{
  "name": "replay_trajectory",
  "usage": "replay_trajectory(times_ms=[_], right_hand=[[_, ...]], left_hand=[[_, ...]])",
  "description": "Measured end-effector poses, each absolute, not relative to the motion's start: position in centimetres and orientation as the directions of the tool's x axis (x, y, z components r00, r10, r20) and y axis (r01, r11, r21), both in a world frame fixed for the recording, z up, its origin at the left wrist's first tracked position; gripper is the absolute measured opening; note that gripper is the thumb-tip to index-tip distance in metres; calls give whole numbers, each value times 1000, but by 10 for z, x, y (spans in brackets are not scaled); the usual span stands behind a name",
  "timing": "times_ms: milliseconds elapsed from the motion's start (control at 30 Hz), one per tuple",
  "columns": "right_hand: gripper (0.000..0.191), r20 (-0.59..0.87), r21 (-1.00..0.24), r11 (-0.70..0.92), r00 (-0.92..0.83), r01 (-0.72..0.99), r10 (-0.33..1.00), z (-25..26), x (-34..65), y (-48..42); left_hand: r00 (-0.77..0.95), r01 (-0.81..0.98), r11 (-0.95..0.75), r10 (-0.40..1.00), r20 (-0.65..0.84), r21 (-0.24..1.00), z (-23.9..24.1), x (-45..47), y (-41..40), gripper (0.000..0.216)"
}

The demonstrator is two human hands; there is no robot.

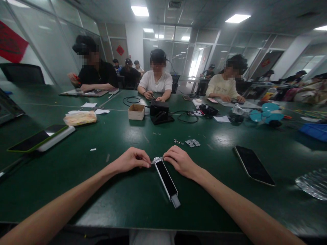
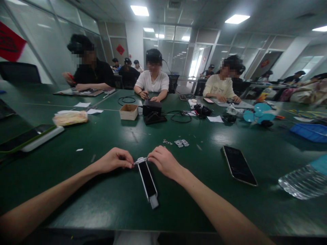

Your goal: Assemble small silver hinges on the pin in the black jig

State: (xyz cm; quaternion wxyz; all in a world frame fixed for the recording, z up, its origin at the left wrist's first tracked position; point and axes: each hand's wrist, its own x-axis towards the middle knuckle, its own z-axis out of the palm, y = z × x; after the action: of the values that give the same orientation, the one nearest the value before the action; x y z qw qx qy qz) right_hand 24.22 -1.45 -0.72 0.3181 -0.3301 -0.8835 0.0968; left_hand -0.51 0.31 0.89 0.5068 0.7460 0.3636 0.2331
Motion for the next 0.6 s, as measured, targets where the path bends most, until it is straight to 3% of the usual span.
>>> replay_trajectory(times_ms=[200, 600], right_hand=[[21, 554, -340, 790, -571, 510, 606, -6, 242, -15], [21, 581, -278, 827, -600, 489, 550, -7, 244, -15]], left_hand=[[578, 243, -132, 815, -34, 961, 7, -5, 3, 20], [530, 264, -207, 847, 38, 942, 2, -3, 2, 27]])
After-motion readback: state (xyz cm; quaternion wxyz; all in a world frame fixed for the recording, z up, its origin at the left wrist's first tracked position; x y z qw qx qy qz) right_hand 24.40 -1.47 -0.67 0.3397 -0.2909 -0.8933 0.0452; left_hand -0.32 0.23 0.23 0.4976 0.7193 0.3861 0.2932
